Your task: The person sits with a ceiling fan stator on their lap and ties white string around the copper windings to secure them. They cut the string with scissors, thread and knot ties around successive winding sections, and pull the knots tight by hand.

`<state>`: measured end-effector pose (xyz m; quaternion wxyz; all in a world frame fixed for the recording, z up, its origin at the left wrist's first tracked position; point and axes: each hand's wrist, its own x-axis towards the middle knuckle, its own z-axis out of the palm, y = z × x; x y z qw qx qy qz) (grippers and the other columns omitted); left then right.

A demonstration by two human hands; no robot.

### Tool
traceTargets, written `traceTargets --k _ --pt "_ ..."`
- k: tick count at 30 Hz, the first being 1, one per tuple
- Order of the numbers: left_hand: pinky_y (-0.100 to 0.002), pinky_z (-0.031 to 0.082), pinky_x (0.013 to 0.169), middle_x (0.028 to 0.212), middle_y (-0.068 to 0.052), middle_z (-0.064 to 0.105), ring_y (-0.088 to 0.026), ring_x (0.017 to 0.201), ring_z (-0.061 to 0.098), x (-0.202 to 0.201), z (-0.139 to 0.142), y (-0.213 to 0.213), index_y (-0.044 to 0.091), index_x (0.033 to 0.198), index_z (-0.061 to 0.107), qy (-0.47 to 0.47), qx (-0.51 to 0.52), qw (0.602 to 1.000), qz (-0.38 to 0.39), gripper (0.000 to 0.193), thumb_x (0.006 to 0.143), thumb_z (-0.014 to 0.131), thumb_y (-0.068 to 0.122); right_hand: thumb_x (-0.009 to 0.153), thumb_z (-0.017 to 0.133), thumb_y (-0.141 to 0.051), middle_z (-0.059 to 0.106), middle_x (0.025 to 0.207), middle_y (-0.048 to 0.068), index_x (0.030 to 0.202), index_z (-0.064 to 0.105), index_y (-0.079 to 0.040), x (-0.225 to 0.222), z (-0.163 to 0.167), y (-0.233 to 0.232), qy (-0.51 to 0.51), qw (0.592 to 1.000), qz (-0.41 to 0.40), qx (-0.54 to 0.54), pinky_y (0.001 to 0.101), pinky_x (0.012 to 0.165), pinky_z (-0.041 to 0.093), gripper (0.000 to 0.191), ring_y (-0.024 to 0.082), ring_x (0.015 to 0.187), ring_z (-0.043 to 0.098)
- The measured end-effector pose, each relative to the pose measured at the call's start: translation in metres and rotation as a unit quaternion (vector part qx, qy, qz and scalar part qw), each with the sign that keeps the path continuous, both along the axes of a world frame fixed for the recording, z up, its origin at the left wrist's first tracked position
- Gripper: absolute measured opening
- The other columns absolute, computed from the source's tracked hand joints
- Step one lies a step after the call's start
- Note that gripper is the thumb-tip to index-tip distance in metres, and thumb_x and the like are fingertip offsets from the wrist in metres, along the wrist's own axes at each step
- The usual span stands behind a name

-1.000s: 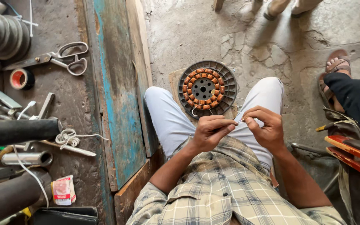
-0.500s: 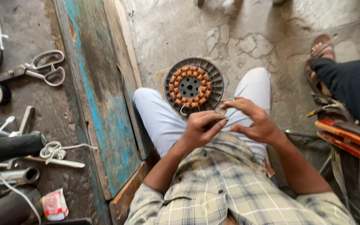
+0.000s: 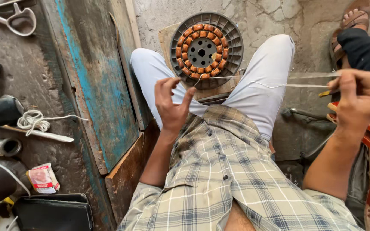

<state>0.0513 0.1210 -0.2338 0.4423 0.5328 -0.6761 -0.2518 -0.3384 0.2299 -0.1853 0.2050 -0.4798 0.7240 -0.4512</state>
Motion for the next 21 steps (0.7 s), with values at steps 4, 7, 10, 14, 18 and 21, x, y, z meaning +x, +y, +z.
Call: traceTargets --k 4,7,10,14,18,21 --pt "-0.038 0.054 0.078 0.106 -0.014 0.057 -0.026 0.095 0.061 -0.014 -0.011 0.009 0.0 0.114 0.064 -0.055 -0.014 0.998 -0.02 0.049 0.086 0.087 0.033 0.109 0.073 -0.017 0.067 0.128 0.018 0.128 0.066 0.003 0.014 -0.003 -0.015 0.273 0.961 0.039 0.016 0.0412 0.105 0.05 0.028 0.032 0.12 0.063" --pt "-0.038 0.05 0.074 0.098 -0.01 0.058 -0.023 0.088 0.059 -0.024 -0.015 0.009 0.003 0.107 0.071 -0.054 0.006 0.998 0.016 0.031 0.09 0.086 0.024 0.111 0.076 -0.032 0.065 0.135 0.016 0.138 0.065 -0.003 0.064 -0.013 -0.039 0.182 0.979 0.094 0.013 0.0441 0.114 0.048 0.04 0.034 0.131 0.061" --pt "-0.036 0.048 0.076 0.093 -0.008 0.06 -0.022 0.087 0.058 -0.022 -0.011 0.008 0.004 0.098 0.074 -0.033 -0.02 0.999 -0.004 0.016 0.09 0.083 0.015 0.097 0.081 -0.033 0.068 0.134 0.02 0.138 0.06 0.001 0.121 -0.035 -0.065 0.05 0.983 0.177 0.01 0.0413 0.11 0.05 0.058 0.031 0.128 0.065" --pt "-0.032 0.05 0.088 0.107 -0.011 0.062 -0.02 0.096 0.059 -0.005 -0.005 0.014 0.002 0.096 0.064 0.19 0.079 0.974 -0.093 0.008 0.096 0.07 0.008 0.088 0.082 -0.036 0.078 0.108 0.019 0.134 0.057 0.001 0.137 -0.052 -0.073 -0.073 0.975 0.111 0.178 0.0384 0.097 0.057 0.064 0.024 0.104 0.077" --pt "-0.031 0.051 0.094 0.093 -0.006 0.068 -0.014 0.084 0.061 0.011 -0.014 0.015 0.001 0.102 0.064 0.424 0.27 0.848 -0.167 0.012 0.103 0.063 0.013 0.084 0.085 -0.036 0.074 0.115 0.023 0.122 0.062 0.004 0.132 -0.068 -0.073 0.098 0.975 0.195 0.036 0.0394 0.097 0.055 0.06 0.031 0.11 0.072" --pt "-0.033 0.053 0.098 0.082 -0.004 0.065 -0.014 0.075 0.062 0.019 -0.022 0.014 0.0 0.108 0.064 0.478 0.285 0.801 -0.222 0.019 0.106 0.063 0.018 0.075 0.086 -0.039 0.07 0.11 0.029 0.118 0.061 0.01 0.146 -0.088 -0.075 0.214 0.951 0.223 0.001 0.0409 0.087 0.054 0.069 0.037 0.101 0.068"
